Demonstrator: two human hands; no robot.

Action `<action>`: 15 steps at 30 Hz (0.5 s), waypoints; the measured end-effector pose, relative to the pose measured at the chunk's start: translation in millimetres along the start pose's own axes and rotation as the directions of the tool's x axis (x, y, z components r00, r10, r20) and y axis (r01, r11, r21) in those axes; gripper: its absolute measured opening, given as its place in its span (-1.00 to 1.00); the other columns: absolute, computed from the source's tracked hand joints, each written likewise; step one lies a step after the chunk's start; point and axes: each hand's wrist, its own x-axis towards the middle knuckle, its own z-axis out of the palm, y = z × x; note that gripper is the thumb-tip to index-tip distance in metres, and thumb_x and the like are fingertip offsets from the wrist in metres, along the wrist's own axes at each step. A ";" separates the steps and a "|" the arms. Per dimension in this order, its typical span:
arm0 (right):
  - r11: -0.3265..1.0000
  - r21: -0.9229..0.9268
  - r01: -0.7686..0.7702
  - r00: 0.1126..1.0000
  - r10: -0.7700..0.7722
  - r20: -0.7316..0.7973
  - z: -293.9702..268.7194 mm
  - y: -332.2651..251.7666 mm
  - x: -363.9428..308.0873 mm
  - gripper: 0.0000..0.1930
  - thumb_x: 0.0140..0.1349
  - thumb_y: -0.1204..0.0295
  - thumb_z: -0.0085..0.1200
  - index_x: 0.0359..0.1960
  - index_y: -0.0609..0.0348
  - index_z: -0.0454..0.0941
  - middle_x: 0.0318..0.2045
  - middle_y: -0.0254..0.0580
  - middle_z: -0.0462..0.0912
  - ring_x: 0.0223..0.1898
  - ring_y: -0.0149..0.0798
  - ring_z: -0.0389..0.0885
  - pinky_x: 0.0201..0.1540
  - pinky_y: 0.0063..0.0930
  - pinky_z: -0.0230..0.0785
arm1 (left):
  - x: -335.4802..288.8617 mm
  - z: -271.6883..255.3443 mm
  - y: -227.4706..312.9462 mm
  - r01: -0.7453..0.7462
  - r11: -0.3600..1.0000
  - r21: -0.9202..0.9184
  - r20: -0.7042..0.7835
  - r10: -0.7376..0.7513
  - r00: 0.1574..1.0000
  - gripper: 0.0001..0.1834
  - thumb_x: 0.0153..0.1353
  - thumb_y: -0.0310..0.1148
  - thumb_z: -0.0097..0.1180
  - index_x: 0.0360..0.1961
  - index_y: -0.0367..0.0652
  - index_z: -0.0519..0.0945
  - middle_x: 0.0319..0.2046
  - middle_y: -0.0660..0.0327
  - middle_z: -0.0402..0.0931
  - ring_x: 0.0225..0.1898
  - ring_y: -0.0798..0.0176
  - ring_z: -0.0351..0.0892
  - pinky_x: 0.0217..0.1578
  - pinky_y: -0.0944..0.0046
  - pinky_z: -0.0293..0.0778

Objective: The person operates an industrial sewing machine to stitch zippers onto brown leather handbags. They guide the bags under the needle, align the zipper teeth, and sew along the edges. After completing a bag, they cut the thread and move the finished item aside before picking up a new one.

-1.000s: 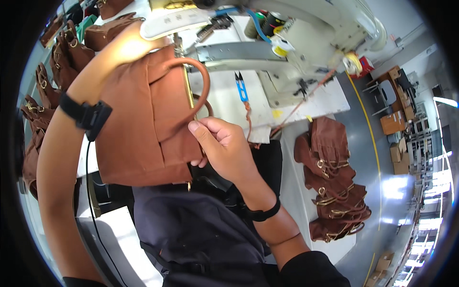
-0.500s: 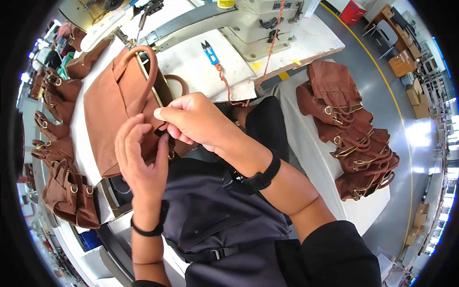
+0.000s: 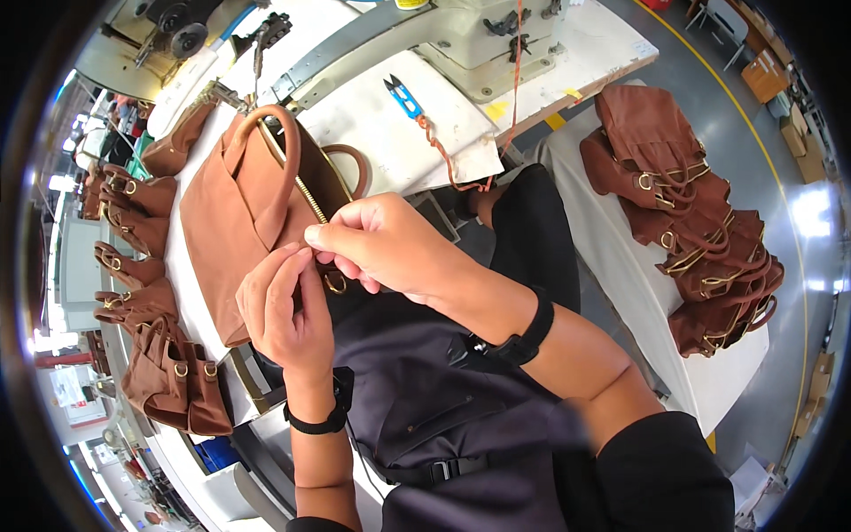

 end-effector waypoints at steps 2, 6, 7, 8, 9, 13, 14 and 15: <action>0.996 0.073 -0.042 0.999 0.043 -0.004 1.4 0.8 0.4 -0.69 0.49 0.22 0.20 -0.29 0.23 0.67 -0.61 -0.46 0.51 -0.63 -0.58 0.40 -0.58 -0.67 0.25 | -0.4 -0.8 -3.0 -0.020 1.000 -0.019 0.000 0.020 1.000 -0.71 0.07 -0.65 0.45 -0.19 -0.12 0.75 -0.19 0.22 0.76 -0.19 0.15 0.73 -0.08 0.20 0.52; 0.999 0.003 -0.034 0.999 0.034 -0.024 2.3 0.3 1.8 -0.70 0.49 0.23 0.20 -0.31 0.23 0.66 -0.60 -0.46 0.51 -0.61 -0.59 0.41 -0.57 -0.66 0.24 | -0.4 -1.3 -3.0 -0.010 0.999 -0.048 0.006 0.010 1.000 -0.76 0.09 -0.65 0.46 -0.22 -0.15 0.76 -0.20 0.20 0.76 -0.20 0.15 0.72 -0.08 0.21 0.51; 0.999 -0.029 -0.018 0.999 0.017 -0.033 2.1 0.3 2.1 -0.70 0.49 0.23 0.20 -0.31 0.23 0.66 -0.60 -0.46 0.52 -0.60 -0.59 0.41 -0.56 -0.66 0.24 | -0.1 -0.9 -2.1 -0.007 0.998 -0.057 0.006 0.007 1.000 -0.76 0.10 -0.64 0.46 -0.22 -0.15 0.75 -0.20 0.20 0.76 -0.20 0.15 0.72 -0.08 0.21 0.51; 0.999 -0.041 0.005 0.999 -0.007 -0.034 2.9 1.7 3.3 -0.70 0.49 0.24 0.20 -0.32 0.22 0.66 -0.59 -0.46 0.52 -0.59 -0.60 0.41 -0.55 -0.67 0.24 | 0.3 -1.3 -1.6 -0.005 0.999 -0.048 0.012 0.005 1.000 -0.76 0.11 -0.62 0.46 -0.21 -0.15 0.74 -0.21 0.20 0.76 -0.21 0.15 0.72 -0.07 0.20 0.52; 0.998 -0.054 0.028 0.999 -0.030 -0.034 3.2 2.8 4.6 -0.71 0.49 0.24 0.20 -0.33 0.22 0.65 -0.59 -0.46 0.52 -0.59 -0.60 0.41 -0.54 -0.67 0.24 | 0.1 -1.1 -3.0 -0.005 0.999 -0.045 0.007 0.005 1.000 -0.75 0.10 -0.62 0.46 -0.20 -0.13 0.74 -0.20 0.22 0.76 -0.21 0.16 0.72 -0.05 0.19 0.51; 0.999 -0.031 0.043 0.998 -0.044 -0.039 5.2 5.5 6.4 -0.72 0.48 0.26 0.20 -0.34 0.20 0.64 -0.57 -0.46 0.53 -0.58 -0.61 0.38 -0.52 -0.70 0.20 | -0.2 -3.7 -7.9 -0.040 0.999 -0.034 0.010 0.041 0.999 -0.72 0.10 -0.58 0.46 -0.16 -0.08 0.73 -0.18 0.27 0.76 -0.21 0.20 0.73 0.00 0.15 0.51; 1.000 0.002 0.013 0.998 -0.013 -0.060 7.4 3.0 3.9 -0.74 0.47 0.29 0.20 -0.34 0.20 0.64 -0.57 -0.47 0.52 -0.59 -0.62 0.34 -0.54 -0.69 0.16 | -0.3 -4.5 -8.8 -0.055 0.998 -0.035 0.018 0.056 0.998 -0.73 0.11 -0.58 0.46 -0.16 -0.07 0.73 -0.18 0.27 0.76 -0.21 0.20 0.73 0.00 0.15 0.51; 0.999 0.033 0.002 0.998 0.000 -0.059 7.5 3.4 3.5 -0.75 0.47 0.30 0.20 -0.35 0.20 0.64 -0.58 -0.47 0.51 -0.59 -0.63 0.33 -0.55 -0.69 0.14 | -1.2 -4.5 -10.6 -0.070 0.997 -0.035 0.026 0.071 0.997 -0.73 0.11 -0.57 0.46 -0.16 -0.07 0.73 -0.18 0.27 0.76 -0.22 0.20 0.73 0.00 0.15 0.51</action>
